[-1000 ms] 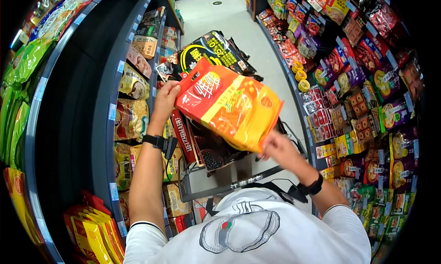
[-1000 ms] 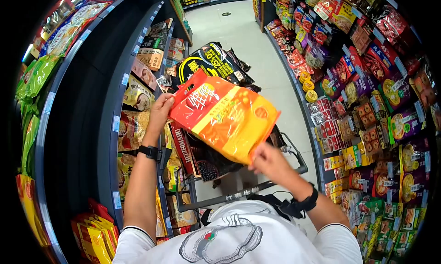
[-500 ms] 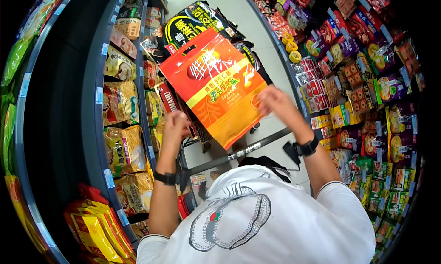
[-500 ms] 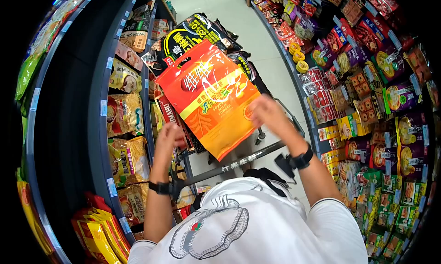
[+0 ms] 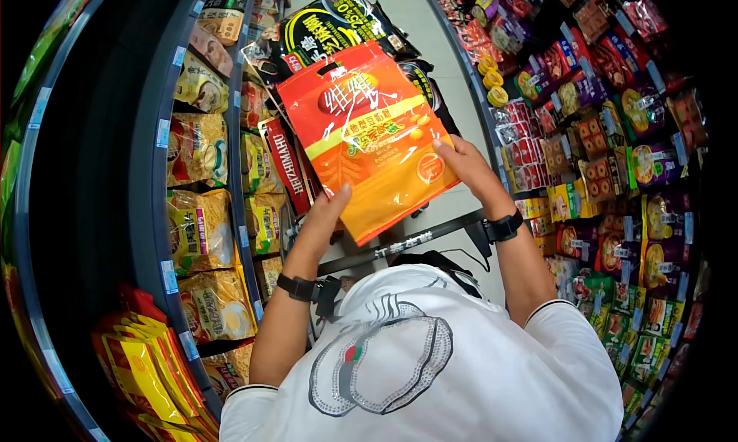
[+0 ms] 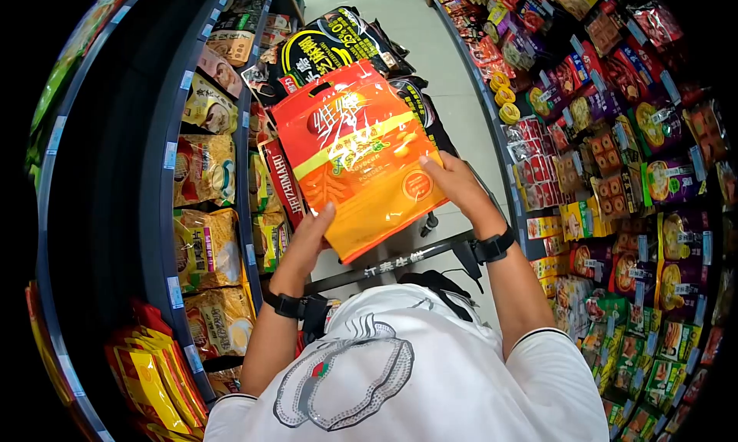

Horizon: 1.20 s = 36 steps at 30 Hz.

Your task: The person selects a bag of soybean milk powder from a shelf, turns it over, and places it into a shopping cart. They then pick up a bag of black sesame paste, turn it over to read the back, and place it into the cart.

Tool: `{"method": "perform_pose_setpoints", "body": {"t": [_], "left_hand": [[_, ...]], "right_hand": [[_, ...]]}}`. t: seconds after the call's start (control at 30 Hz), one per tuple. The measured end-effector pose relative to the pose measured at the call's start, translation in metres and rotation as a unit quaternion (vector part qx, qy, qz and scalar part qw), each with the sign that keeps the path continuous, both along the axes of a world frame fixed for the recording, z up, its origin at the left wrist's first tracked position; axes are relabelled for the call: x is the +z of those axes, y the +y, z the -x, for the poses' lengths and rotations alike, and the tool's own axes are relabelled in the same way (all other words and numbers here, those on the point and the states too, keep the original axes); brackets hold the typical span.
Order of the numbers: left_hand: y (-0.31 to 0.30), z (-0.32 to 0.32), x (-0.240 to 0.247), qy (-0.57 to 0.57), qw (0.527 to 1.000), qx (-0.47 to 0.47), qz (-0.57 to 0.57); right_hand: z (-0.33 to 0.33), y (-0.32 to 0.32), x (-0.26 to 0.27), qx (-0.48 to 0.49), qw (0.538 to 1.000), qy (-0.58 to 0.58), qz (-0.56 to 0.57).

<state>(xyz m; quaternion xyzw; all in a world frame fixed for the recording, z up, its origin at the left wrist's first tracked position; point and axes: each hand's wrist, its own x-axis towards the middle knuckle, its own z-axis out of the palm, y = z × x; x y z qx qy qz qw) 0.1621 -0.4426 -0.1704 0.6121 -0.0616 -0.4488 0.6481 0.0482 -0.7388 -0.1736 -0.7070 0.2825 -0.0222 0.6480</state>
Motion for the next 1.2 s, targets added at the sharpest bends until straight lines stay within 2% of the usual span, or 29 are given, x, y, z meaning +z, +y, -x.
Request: {"method": "perform_pose_setpoints", "body": {"t": [0.1, 0.17, 0.23, 0.37, 0.47, 0.57, 0.63, 0.67, 0.77, 0.97, 1.2], "left_hand": [[0.011, -0.005, 0.016, 0.042, 0.998, 0.019, 0.048], [0.021, -0.002, 0.013, 0.034, 0.997, 0.037, 0.052], [0.032, 0.002, 0.006, 0.031, 0.997, 0.042, 0.055], [0.046, 0.011, 0.007, 0.082, 0.993, 0.03, 0.076], [0.051, 0.016, -0.011, 0.051, 0.995, 0.042, 0.071], [0.049, 0.021, -0.009, 0.044, 0.996, 0.046, 0.06], [0.05, 0.021, -0.007, 0.021, 0.999, 0.048, 0.012], [0.05, 0.021, -0.006, 0.009, 0.999, 0.049, -0.012], [0.053, 0.02, -0.01, 0.045, 0.996, 0.072, -0.001], [0.05, 0.013, -0.019, 0.042, 0.994, 0.103, 0.015], [0.041, 0.008, -0.02, 0.07, 0.992, 0.095, 0.033]], "right_hand": [[0.013, 0.015, 0.015, 0.036, 0.995, -0.027, -0.09], [0.025, 0.026, 0.036, 0.079, 0.991, 0.034, -0.098], [0.037, 0.033, 0.03, 0.106, 0.984, 0.066, -0.13], [0.044, 0.042, 0.019, 0.073, 0.975, 0.07, -0.198], [0.037, 0.038, 0.003, 0.053, 0.983, 0.05, -0.168], [0.03, 0.041, -0.012, 0.031, 0.972, 0.005, -0.235], [0.026, 0.044, -0.016, 0.023, 0.963, -0.011, -0.267], [0.025, 0.043, -0.018, 0.022, 0.963, -0.011, -0.267], [0.024, 0.045, -0.022, 0.018, 0.963, -0.013, -0.27], [0.021, 0.045, -0.021, 0.025, 0.959, -0.027, -0.281], [0.018, 0.046, -0.025, 0.036, 0.958, -0.027, -0.283]]}}
